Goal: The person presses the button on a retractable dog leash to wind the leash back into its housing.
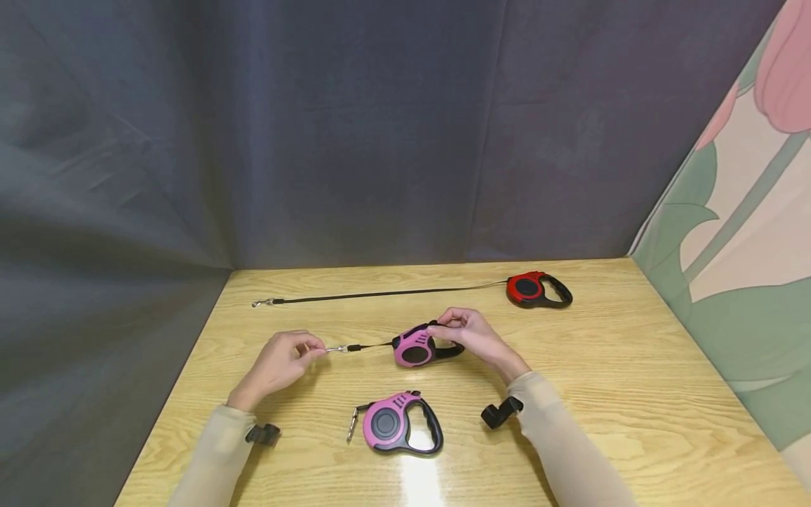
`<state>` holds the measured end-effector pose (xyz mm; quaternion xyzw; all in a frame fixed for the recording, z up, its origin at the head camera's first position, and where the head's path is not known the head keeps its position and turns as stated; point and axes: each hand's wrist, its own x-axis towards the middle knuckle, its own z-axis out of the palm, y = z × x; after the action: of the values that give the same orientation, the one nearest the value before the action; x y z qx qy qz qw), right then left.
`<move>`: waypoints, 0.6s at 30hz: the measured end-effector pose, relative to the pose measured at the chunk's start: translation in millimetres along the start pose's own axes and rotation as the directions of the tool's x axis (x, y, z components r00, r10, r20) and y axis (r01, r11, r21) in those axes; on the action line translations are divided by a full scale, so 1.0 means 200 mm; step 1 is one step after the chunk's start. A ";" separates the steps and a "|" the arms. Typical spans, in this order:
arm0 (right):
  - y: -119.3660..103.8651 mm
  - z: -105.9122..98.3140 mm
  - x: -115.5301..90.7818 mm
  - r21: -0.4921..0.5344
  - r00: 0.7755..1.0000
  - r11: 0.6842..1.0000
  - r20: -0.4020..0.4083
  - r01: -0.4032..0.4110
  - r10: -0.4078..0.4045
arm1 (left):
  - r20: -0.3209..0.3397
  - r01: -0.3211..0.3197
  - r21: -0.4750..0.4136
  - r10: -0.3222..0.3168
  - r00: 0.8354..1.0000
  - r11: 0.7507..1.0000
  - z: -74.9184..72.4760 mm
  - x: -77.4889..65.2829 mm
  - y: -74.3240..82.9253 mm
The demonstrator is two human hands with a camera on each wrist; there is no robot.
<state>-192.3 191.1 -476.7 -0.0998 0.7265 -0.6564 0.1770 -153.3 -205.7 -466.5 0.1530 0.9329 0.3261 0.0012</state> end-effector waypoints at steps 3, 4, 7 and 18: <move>0.00 0.02 0.01 -0.003 1.000 1.000 0.008 0.000 0.000 | -0.001 -0.014 0.003 0.014 1.000 1.000 0.01 0.01 0.01; 0.00 0.03 0.01 -0.004 1.000 1.000 0.015 0.003 -0.002 | 0.001 -0.019 0.006 0.019 1.000 1.000 0.02 0.01 0.01; 0.00 0.06 0.03 0.001 1.000 1.000 0.028 0.005 -0.005 | 0.010 -0.033 0.009 0.033 0.999 0.999 0.03 0.01 0.02; 0.01 0.14 0.05 0.019 1.000 0.999 0.010 0.029 -0.030 | 0.062 -0.046 0.015 0.045 0.997 0.999 0.10 0.04 0.07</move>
<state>-191.4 162.2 -482.2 -0.1123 0.7180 -0.6650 0.1721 -154.1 -180.2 -472.9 0.1840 0.9314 0.3134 0.0213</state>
